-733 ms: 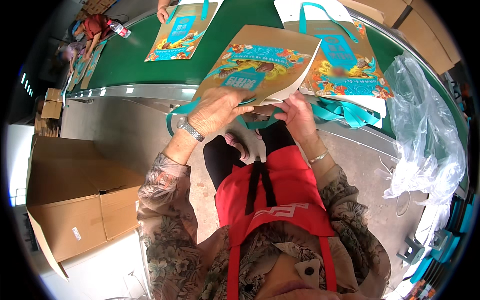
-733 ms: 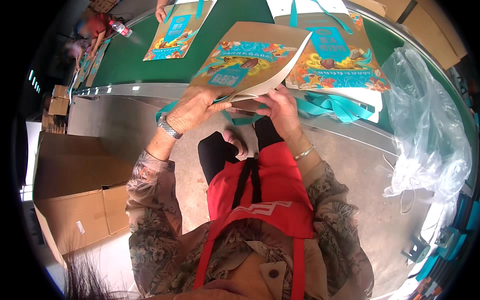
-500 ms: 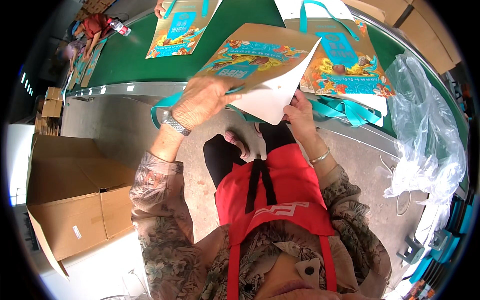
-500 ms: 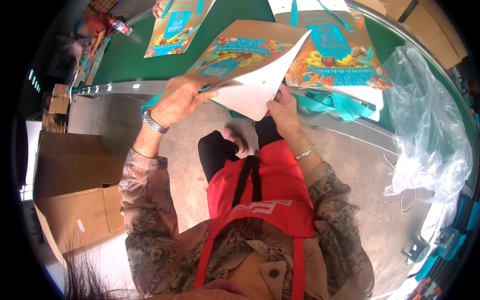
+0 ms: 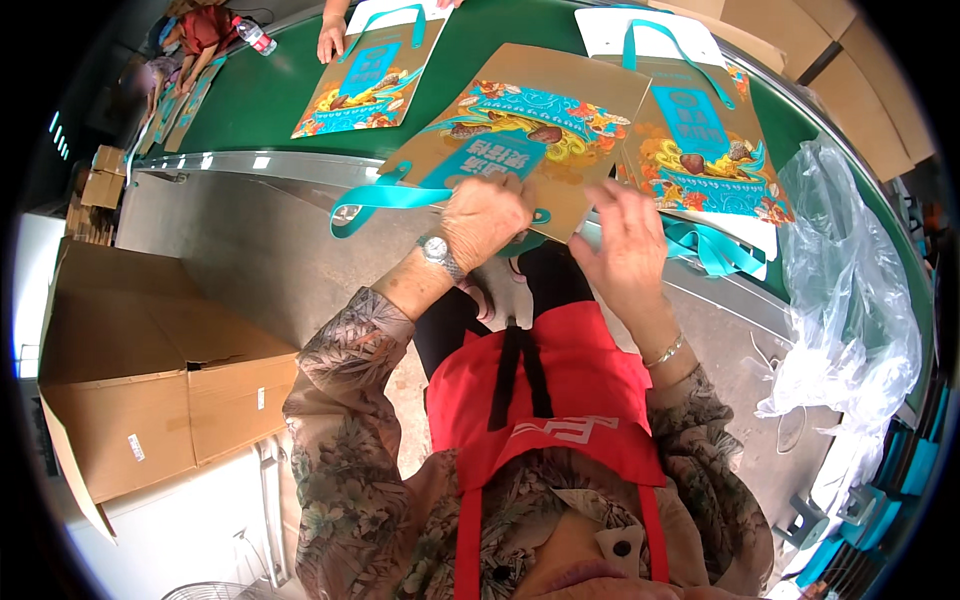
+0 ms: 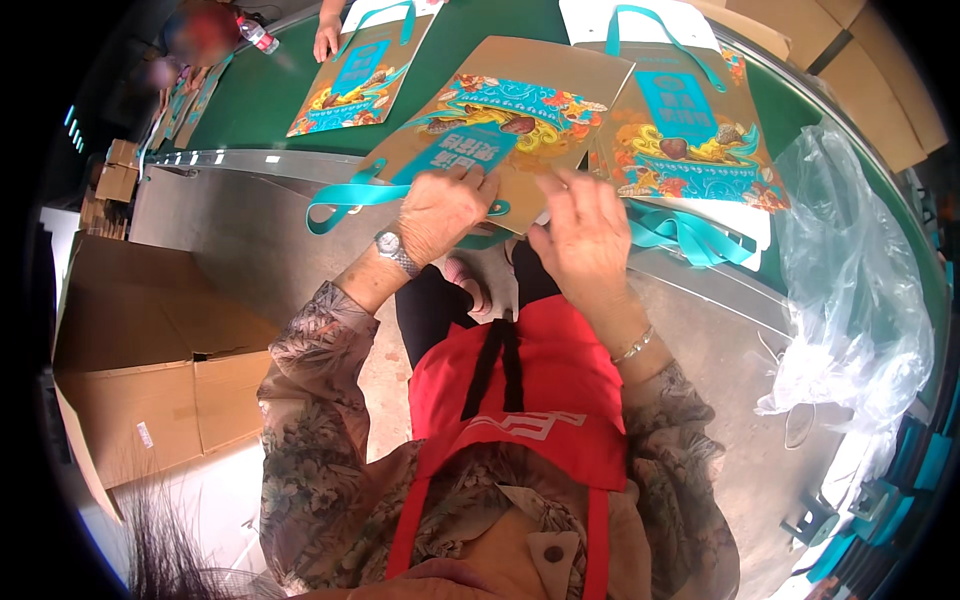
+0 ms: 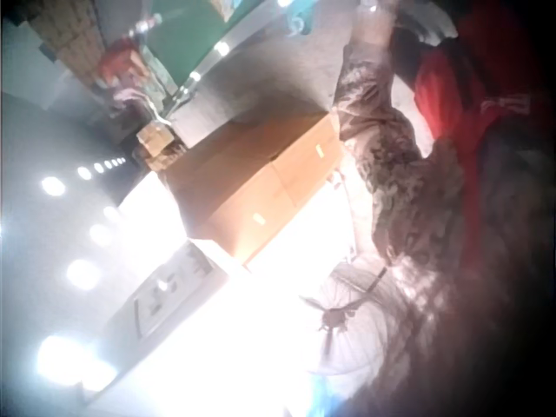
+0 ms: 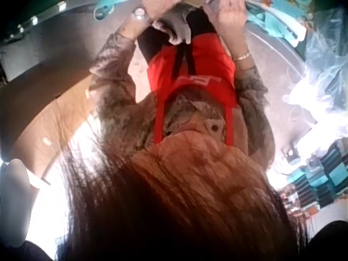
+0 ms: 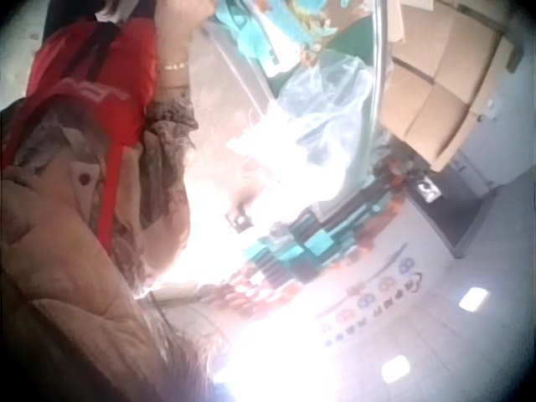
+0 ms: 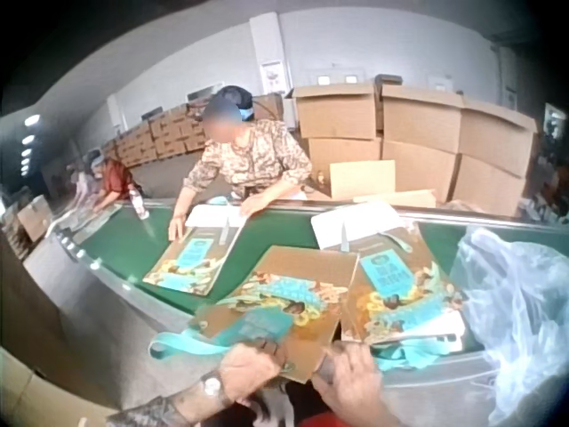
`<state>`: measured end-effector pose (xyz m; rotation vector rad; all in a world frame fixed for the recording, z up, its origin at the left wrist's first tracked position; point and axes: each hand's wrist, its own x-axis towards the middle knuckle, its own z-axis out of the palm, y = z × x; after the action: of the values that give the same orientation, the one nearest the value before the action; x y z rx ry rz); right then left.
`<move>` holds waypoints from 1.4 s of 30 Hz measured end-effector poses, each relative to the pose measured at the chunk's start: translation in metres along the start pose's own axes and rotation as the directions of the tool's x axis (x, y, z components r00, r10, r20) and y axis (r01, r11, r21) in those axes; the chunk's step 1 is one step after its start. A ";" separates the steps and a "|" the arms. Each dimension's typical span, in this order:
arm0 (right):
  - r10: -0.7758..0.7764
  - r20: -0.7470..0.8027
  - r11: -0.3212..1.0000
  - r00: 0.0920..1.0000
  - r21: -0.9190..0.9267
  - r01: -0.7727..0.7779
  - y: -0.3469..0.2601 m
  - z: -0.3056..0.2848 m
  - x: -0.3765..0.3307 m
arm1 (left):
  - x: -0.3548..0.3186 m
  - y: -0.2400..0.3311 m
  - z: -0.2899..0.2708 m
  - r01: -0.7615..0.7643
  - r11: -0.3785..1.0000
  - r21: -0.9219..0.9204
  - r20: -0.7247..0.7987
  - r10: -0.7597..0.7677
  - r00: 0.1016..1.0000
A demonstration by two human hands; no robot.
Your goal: The person assembles large printed paper bags by hand at a long table, folding the sides and base of each bag and pressing down on the seams to secure them.
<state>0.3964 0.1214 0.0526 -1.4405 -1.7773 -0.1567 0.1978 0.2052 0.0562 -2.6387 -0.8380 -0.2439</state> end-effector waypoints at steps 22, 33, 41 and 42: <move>0.569 -0.248 0.664 0.784 0.701 -0.260 0.043 -0.053 0.098 | -0.045 0.062 0.010 0.468 0.599 -0.650 -0.157 -0.708 0.689; 0.667 -0.022 0.338 0.744 0.900 -0.276 0.140 -0.097 0.137 | -0.066 -0.121 0.098 0.686 -0.058 -0.725 0.246 -0.953 0.179; 0.619 -0.234 0.785 0.749 0.213 -0.582 0.254 -0.110 0.150 | -0.051 -0.113 0.089 0.266 -0.646 -0.716 0.699 -0.666 0.262; 0.507 -0.289 0.841 0.812 -0.039 -0.539 0.217 -0.094 0.144 | -0.067 -0.109 0.089 0.161 -0.710 -0.686 0.715 -0.616 0.331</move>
<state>0.6297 0.2510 0.1246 -1.8492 -1.1130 -0.1595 0.0848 0.2877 -0.0122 -1.6188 -3.0807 -2.8547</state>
